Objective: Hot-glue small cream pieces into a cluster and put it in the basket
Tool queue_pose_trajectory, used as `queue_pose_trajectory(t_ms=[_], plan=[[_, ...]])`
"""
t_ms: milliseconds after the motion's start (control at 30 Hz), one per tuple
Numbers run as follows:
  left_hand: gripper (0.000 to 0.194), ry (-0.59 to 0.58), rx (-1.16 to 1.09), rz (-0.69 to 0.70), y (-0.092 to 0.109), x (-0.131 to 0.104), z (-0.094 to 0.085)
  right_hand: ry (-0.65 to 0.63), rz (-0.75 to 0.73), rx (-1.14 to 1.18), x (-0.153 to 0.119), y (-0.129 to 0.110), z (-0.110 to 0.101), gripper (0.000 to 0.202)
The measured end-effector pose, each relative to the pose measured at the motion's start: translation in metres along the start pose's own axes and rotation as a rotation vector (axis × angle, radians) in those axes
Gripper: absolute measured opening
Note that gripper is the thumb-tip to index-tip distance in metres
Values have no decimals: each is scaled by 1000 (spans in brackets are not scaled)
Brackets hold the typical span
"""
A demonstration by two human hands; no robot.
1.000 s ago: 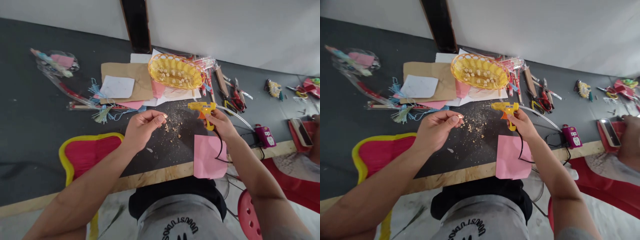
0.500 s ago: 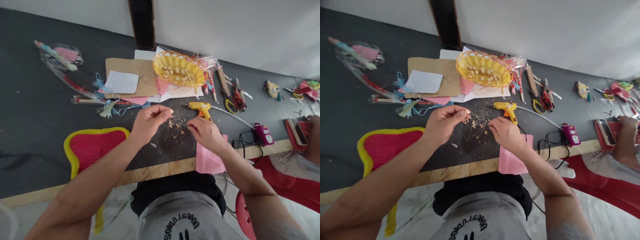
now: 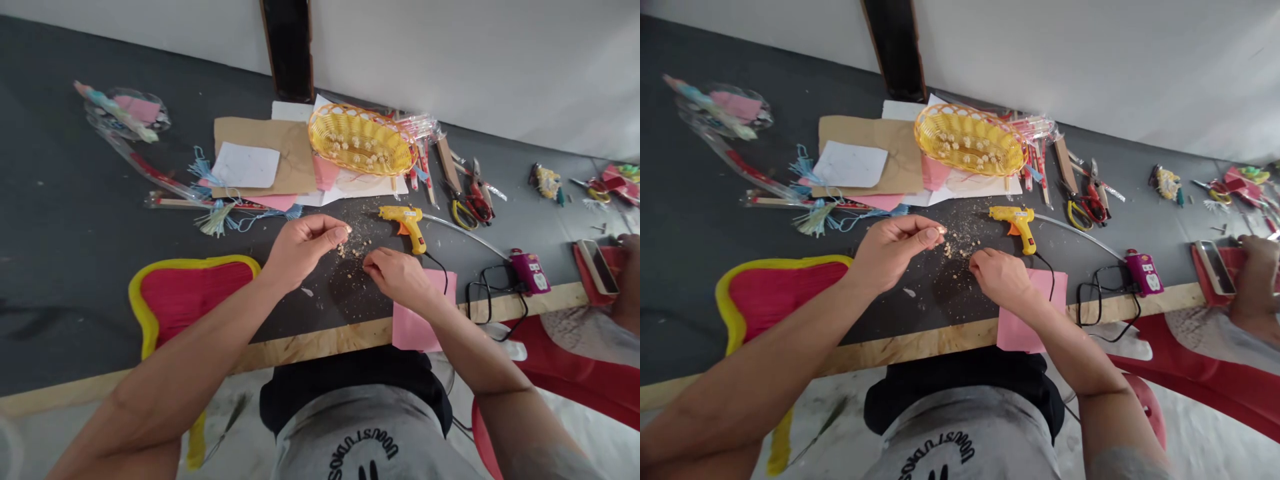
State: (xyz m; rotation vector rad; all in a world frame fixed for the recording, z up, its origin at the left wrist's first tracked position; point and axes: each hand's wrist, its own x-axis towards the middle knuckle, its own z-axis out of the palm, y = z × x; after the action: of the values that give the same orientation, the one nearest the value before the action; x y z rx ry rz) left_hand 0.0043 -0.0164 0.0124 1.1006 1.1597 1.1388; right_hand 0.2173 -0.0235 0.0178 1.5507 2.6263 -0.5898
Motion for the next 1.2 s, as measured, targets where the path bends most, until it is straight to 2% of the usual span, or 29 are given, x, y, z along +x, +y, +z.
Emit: queue_pose_trajectory(t_ms=[67, 133, 233, 333, 500, 1200], plan=[[29, -31, 38, -4, 1, -1, 0, 68, -28, 71, 0, 3, 1, 14], [28, -68, 76, -8, 2, -2, 0, 250, -77, 193, 0, 3, 0, 14], [27, -118, 113, -26, 5, -4, 1, 594, -175, 383, 1, -3, -5, 14], [26, -151, 132, -49, 8, -5, 1, 753, -277, 463, 4, -12, -7, 12], [26, -185, 143, -45, 9, -7, 1, 790, -386, 494, 8, -17, -2, 12], [25, -204, 217, -64, 14, -7, 2, 732, -382, 569, 9, -11, 3, 10]])
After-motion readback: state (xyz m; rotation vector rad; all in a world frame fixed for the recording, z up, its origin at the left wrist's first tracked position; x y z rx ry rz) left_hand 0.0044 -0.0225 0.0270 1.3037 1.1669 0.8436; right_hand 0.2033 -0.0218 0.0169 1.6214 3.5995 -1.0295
